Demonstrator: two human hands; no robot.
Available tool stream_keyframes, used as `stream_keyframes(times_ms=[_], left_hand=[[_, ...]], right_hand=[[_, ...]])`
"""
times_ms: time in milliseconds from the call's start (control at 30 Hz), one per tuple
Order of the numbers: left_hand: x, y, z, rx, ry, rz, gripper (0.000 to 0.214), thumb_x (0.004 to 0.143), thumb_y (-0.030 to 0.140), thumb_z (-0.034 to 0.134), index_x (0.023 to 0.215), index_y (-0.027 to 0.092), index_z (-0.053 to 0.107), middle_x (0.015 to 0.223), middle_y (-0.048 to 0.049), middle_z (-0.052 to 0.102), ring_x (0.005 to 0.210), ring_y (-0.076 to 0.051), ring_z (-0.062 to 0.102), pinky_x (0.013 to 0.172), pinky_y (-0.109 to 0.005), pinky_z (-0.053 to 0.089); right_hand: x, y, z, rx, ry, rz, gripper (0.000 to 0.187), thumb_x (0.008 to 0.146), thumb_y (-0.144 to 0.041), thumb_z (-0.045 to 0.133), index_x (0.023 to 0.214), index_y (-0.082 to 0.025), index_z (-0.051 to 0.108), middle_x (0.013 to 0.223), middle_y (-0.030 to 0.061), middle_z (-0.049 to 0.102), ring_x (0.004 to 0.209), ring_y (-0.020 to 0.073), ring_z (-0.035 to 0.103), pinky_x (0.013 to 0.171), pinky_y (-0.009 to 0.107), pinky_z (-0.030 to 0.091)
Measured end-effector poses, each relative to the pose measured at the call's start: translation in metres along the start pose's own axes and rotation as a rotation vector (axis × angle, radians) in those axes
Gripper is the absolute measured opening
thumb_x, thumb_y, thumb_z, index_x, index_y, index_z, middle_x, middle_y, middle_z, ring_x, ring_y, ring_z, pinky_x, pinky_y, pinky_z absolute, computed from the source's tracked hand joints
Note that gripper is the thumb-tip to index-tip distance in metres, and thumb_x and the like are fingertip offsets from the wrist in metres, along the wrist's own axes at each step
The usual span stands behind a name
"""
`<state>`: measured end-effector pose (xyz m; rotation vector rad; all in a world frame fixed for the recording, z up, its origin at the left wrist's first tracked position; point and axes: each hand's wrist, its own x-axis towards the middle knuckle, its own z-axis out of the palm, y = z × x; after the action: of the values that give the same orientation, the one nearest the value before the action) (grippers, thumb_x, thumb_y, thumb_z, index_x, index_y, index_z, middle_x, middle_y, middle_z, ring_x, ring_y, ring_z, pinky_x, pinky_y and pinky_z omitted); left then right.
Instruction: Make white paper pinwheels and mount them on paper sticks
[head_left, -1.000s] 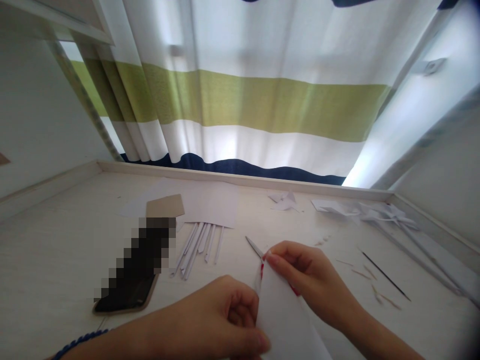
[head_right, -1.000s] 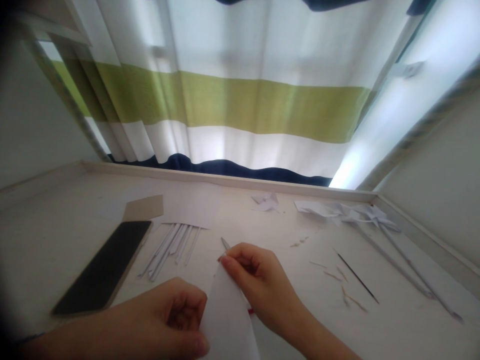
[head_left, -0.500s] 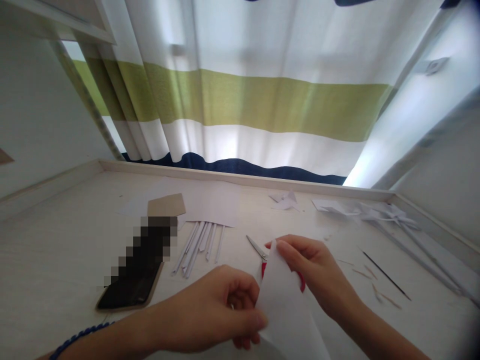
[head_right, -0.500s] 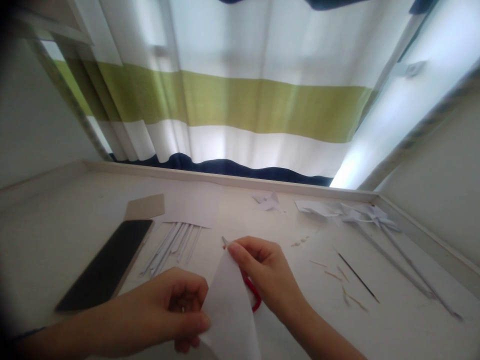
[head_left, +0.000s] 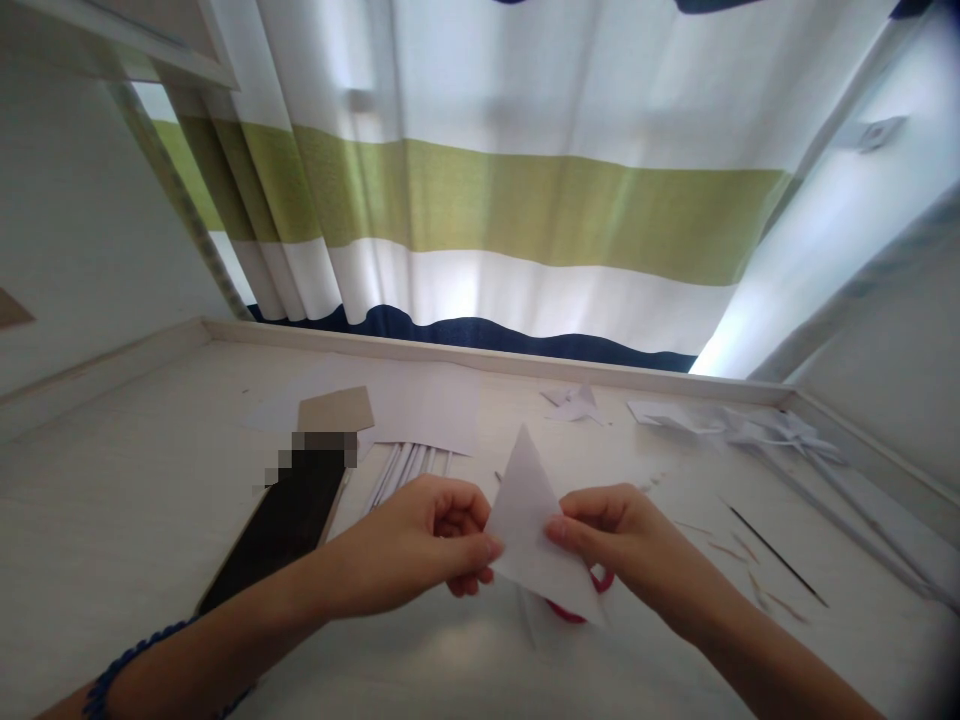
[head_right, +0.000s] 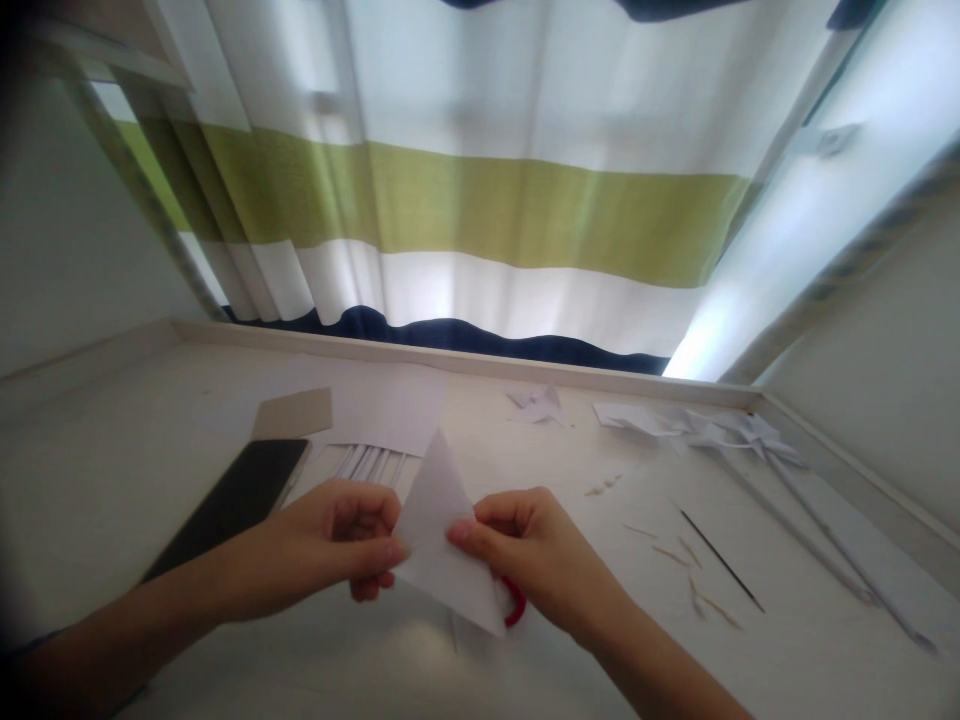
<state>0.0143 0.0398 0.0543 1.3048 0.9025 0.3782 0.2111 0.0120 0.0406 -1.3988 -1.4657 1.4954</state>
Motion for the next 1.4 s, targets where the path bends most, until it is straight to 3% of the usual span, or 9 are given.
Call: stream_keyframes(times_ms=[233, 467, 733, 1033, 1400], left_hand=[[0.004, -0.001, -0.007, 0.017, -0.007, 0.017, 0.017, 0.068, 0.028, 0.060, 0.065, 0.014, 0.051, 0.057, 0.0019, 0.060, 0.050, -0.008, 0.053, 0.052, -0.021, 0.042], [0.003, 0.006, -0.008, 0.048, 0.060, 0.015, 0.022, 0.064, 0.032, 0.063, 0.064, 0.013, 0.051, 0.058, 0.0008, 0.061, 0.051, -0.009, 0.053, 0.053, -0.022, 0.042], [0.004, 0.005, -0.010, 0.054, 0.069, 0.024, 0.020, 0.065, 0.029, 0.063, 0.064, 0.013, 0.051, 0.058, 0.0010, 0.061, 0.050, -0.009, 0.054, 0.052, -0.021, 0.043], [0.004, 0.004, -0.013, 0.073, 0.046, 0.035, 0.015, 0.068, 0.024, 0.061, 0.065, 0.012, 0.051, 0.059, 0.0006, 0.061, 0.051, -0.008, 0.054, 0.052, -0.020, 0.043], [0.004, 0.005, -0.013, 0.059, 0.037, 0.029, 0.015, 0.066, 0.024, 0.062, 0.063, 0.013, 0.052, 0.058, 0.0014, 0.061, 0.050, -0.008, 0.054, 0.051, -0.020, 0.043]], right_hand=[[0.001, 0.000, -0.002, -0.011, 0.031, -0.040, 0.034, 0.070, -0.039, 0.059, 0.051, -0.011, 0.055, 0.043, -0.0045, 0.045, 0.040, 0.0049, 0.035, 0.038, 0.018, 0.022], [0.002, 0.000, -0.006, 0.070, -0.021, 0.010, 0.025, 0.065, -0.035, 0.064, 0.060, -0.012, 0.057, 0.050, -0.0036, 0.051, 0.043, 0.0060, 0.038, 0.040, 0.018, 0.026], [-0.001, -0.002, -0.007, -0.153, 0.025, -0.088, 0.017, 0.073, -0.030, 0.055, 0.066, -0.014, 0.056, 0.060, -0.0012, 0.051, 0.055, 0.0111, 0.044, 0.048, 0.022, 0.033], [-0.003, -0.002, -0.006, -0.388, 0.029, -0.145, 0.023, 0.080, -0.029, 0.048, 0.060, -0.019, 0.044, 0.053, -0.0054, 0.040, 0.050, 0.0099, 0.036, 0.045, 0.021, 0.028], [-0.008, -0.006, -0.004, -0.354, -0.015, -0.084, 0.021, 0.083, -0.029, 0.043, 0.066, -0.018, 0.046, 0.050, -0.0064, 0.039, 0.045, 0.0077, 0.035, 0.041, 0.019, 0.025]])
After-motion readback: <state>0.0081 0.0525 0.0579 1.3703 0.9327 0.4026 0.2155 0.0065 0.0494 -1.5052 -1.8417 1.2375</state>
